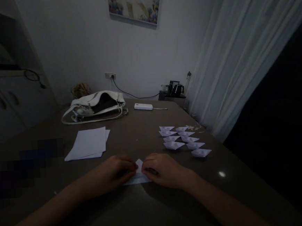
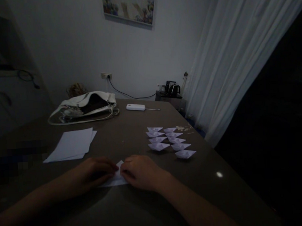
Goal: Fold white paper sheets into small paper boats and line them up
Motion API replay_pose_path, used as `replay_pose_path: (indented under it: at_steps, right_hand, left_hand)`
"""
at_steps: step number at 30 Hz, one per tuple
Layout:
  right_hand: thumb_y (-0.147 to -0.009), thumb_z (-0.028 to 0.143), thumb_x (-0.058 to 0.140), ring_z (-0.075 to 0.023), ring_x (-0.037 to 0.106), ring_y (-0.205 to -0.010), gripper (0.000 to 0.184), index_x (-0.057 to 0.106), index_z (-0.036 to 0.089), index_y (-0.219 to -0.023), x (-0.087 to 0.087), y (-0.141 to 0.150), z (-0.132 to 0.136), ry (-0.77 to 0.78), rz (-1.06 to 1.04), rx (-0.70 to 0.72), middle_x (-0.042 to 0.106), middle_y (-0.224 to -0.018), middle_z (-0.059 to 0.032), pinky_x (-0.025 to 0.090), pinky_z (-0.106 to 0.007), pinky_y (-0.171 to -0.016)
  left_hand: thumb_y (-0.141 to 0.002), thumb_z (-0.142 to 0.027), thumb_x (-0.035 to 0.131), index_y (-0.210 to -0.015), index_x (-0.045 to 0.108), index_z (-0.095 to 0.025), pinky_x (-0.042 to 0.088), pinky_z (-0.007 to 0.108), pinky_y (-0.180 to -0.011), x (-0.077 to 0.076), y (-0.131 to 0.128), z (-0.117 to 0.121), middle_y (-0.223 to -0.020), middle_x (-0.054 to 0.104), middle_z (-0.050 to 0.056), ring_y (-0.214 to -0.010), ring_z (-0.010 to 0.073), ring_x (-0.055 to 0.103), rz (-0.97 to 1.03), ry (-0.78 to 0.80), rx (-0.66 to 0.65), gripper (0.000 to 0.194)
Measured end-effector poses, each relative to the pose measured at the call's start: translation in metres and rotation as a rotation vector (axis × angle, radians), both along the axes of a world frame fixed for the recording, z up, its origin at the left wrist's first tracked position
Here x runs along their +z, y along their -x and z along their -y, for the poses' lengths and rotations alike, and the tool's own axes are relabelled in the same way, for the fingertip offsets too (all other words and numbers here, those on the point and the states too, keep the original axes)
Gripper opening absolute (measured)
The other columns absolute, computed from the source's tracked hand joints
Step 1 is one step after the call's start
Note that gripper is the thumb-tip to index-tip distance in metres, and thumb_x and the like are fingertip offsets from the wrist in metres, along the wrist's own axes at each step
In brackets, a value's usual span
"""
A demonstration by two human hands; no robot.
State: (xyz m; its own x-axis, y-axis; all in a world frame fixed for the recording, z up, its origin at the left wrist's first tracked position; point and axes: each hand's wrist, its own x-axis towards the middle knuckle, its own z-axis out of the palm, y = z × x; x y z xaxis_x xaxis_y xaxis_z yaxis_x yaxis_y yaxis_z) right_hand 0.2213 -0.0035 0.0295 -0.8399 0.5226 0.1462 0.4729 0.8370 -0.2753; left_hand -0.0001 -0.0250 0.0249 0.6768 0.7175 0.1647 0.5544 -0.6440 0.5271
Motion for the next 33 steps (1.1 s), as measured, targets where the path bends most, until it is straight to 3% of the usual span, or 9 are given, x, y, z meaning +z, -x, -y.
replay_pose_path:
  at_steps: [8,11,33]
  right_hand:
    - [-0.088,0.034,0.055,-0.0155,0.055,-0.084,0.018,0.061,0.018,-0.092,-0.012,0.006,-0.001,-0.052,-0.055,-0.046,0.063,-0.089,-0.0038,0.038,-0.024,-0.072]
    - [-0.09,0.032,0.052,-0.0148,0.055,-0.083,0.017,0.061,0.018,-0.091,-0.017,0.008,-0.003,-0.045,-0.072,-0.049,0.062,-0.088,-0.0034,0.038,-0.024,-0.073]
    - [-0.085,0.025,0.059,-0.0134,0.056,-0.076,0.01,0.061,0.017,-0.089,-0.026,0.011,-0.007,0.07,-0.221,-0.155,0.063,-0.084,-0.0021,0.038,-0.023,-0.068]
  left_hand:
    - [-0.091,-0.026,0.047,-0.098,0.067,-0.019,0.046,0.025,-0.075,-0.009,0.002,-0.004,-0.095,0.066,0.007,-0.086,0.0173,0.062,0.014,-0.048,-0.026,0.022]
    - [-0.09,-0.031,0.05,-0.098,0.066,-0.018,0.046,0.026,-0.075,-0.01,0.002,-0.006,-0.096,0.065,0.007,-0.086,0.0177,0.062,0.029,-0.043,-0.037,0.022]
    - [-0.089,-0.017,0.048,-0.099,0.063,-0.017,0.045,0.027,-0.076,-0.017,0.001,-0.01,-0.095,0.065,0.006,-0.087,0.018,0.06,0.046,-0.035,0.024,0.019]
